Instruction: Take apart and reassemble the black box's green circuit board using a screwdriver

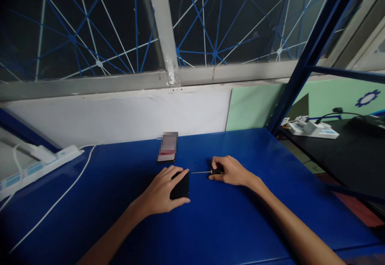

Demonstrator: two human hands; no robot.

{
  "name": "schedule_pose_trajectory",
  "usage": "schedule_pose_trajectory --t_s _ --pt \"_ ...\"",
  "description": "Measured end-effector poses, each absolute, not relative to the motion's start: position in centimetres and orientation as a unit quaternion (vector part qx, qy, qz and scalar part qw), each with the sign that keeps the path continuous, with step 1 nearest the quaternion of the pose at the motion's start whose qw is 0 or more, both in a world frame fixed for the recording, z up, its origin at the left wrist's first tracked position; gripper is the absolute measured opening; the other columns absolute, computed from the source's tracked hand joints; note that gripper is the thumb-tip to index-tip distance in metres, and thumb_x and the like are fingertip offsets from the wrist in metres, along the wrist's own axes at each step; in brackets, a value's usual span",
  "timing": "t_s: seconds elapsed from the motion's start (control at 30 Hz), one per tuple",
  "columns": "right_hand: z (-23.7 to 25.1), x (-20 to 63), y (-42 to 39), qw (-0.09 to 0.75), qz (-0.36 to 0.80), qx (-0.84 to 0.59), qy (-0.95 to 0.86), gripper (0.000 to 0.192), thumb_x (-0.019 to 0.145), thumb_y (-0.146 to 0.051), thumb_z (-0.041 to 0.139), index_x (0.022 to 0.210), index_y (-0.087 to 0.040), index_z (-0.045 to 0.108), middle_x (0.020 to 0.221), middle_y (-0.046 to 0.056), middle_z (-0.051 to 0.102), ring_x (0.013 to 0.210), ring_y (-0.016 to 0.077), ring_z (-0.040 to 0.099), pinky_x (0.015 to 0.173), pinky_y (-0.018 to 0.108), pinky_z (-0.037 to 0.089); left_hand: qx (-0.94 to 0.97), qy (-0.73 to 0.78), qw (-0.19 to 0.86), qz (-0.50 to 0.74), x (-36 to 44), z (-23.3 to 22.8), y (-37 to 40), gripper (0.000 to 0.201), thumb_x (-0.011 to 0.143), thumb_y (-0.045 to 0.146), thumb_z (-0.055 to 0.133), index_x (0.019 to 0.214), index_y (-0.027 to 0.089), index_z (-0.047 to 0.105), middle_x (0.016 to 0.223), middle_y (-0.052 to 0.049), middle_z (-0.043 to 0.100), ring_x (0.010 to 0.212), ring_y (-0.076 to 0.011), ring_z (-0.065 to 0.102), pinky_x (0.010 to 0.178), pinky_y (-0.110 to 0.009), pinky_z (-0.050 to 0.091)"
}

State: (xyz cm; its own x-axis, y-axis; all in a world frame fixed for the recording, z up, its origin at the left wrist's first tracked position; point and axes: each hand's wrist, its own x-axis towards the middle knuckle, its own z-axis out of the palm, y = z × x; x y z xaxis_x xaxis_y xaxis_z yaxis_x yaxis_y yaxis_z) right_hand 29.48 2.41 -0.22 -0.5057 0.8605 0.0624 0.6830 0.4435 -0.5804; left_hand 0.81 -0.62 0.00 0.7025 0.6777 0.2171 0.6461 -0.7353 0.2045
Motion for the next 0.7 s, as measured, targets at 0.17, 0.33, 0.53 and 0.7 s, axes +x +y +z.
schedule_pose_trajectory --t_s 0.17,0.33,0.53,0.7 --pt "0.04 29.10 2.16 0.179 0.247 -0.458 -0.835 0.027 0.083 -0.046 0.063 0.087 -0.020 0.057 0.062 -0.004 0.054 0.052 0.0109 0.044 0.052 0.023 0.028 0.920 0.363 0.060 0.135 0.81 0.10 -0.68 0.074 0.081 0.062 0.060 0.138 0.017 0.046 0.122 -0.014 0.057 0.110 -0.0319 0.053 0.091 -0.048 0.045" --pt "0.37 29.26 2.19 0.173 0.234 -0.458 -0.840 0.032 0.093 -0.045 0.049 0.082 -0.019 0.064 0.065 0.001 0.061 0.054 0.0123 0.049 0.054 0.025 0.031 0.920 0.362 0.059 0.139 0.81 0.14 -0.72 0.074 0.082 0.063 0.059 0.139 0.019 0.044 0.123 -0.014 0.057 0.110 -0.0319 0.053 0.092 -0.048 0.045" --pt "-0.01 29.67 2.53 0.181 0.225 -0.451 -0.845 0.033 0.083 -0.050 0.063 0.076 -0.018 0.065 0.075 0.002 0.061 0.059 0.0121 0.050 0.055 0.024 0.032 0.921 0.358 0.057 0.144 0.86 0.06 -0.69 0.073 0.081 0.063 0.059 0.138 0.019 0.045 0.122 -0.014 0.057 0.110 -0.0319 0.053 0.091 -0.048 0.045" --pt "-0.46 29.48 2.47 0.177 0.242 -0.465 -0.833 0.028 0.079 -0.044 0.069 0.080 -0.020 0.054 0.061 -0.005 0.051 0.053 0.0103 0.042 0.052 0.023 0.029 0.921 0.359 0.060 0.138 0.86 0.07 -0.68 0.073 0.081 0.063 0.059 0.138 0.019 0.045 0.122 -0.014 0.057 0.110 -0.0318 0.053 0.091 -0.048 0.044"
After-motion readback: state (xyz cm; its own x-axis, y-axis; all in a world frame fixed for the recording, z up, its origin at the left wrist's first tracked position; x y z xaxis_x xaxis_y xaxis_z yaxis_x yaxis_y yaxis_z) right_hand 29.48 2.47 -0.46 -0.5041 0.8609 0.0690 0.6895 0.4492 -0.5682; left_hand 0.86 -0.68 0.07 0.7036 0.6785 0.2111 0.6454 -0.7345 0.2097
